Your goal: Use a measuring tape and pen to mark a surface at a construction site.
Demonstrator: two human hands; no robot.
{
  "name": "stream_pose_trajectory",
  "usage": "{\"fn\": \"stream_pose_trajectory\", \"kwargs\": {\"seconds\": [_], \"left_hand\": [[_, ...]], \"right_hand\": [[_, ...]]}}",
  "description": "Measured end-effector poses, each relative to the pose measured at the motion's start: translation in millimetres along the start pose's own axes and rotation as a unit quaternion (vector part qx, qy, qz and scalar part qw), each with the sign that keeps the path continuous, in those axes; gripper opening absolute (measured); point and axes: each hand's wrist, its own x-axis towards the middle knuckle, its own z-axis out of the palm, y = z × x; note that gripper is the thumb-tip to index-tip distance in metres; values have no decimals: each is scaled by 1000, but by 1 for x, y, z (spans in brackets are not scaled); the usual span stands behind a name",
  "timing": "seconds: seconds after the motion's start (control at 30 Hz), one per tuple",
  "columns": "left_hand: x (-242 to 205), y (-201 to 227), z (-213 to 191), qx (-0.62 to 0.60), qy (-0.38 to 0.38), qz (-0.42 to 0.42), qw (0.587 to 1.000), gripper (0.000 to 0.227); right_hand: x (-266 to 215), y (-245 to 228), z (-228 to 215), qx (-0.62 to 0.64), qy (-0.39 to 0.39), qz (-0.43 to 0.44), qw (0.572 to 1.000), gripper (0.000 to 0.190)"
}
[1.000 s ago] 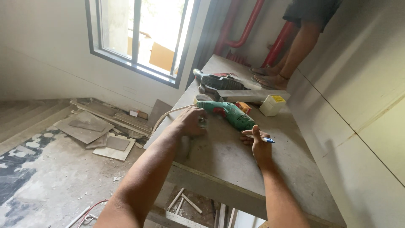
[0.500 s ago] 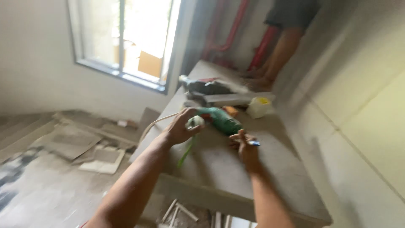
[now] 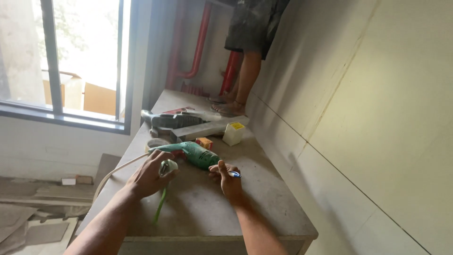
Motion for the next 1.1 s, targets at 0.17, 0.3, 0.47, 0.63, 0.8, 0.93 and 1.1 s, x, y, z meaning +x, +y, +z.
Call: {"fn": "stream_pose_trajectory", "kwargs": {"seconds": [0.17,0.3,0.47,0.63,0.8,0.93,1.1], "left_hand": [[4,4,-3,20,-27,-16,999,49],[5,4,2,27,-37,1,999,56],[5,7,8,-3,-18,47,999,53],[1,21,14,81,27,126,988,56],[6,18,30,86,67,161,981,63],[5,31,27,75,54,155,984,65],[3,40,22,52,36,116,991,63]], "right_hand": [[1,-8,0,13,-34,-4,999,71],[-1,-14,0,-11,-58,2,998,67],[-16,-35,12,51,-36,49,997,47],[-22,-28,12,39,-58,-14,997,37],[-30,-62,19,-185,-120,-171,960,60],[-30,-73,22,-175,-149,-101,968,78],[-30,-63,27,-137,-167,-108,971,74]]}}
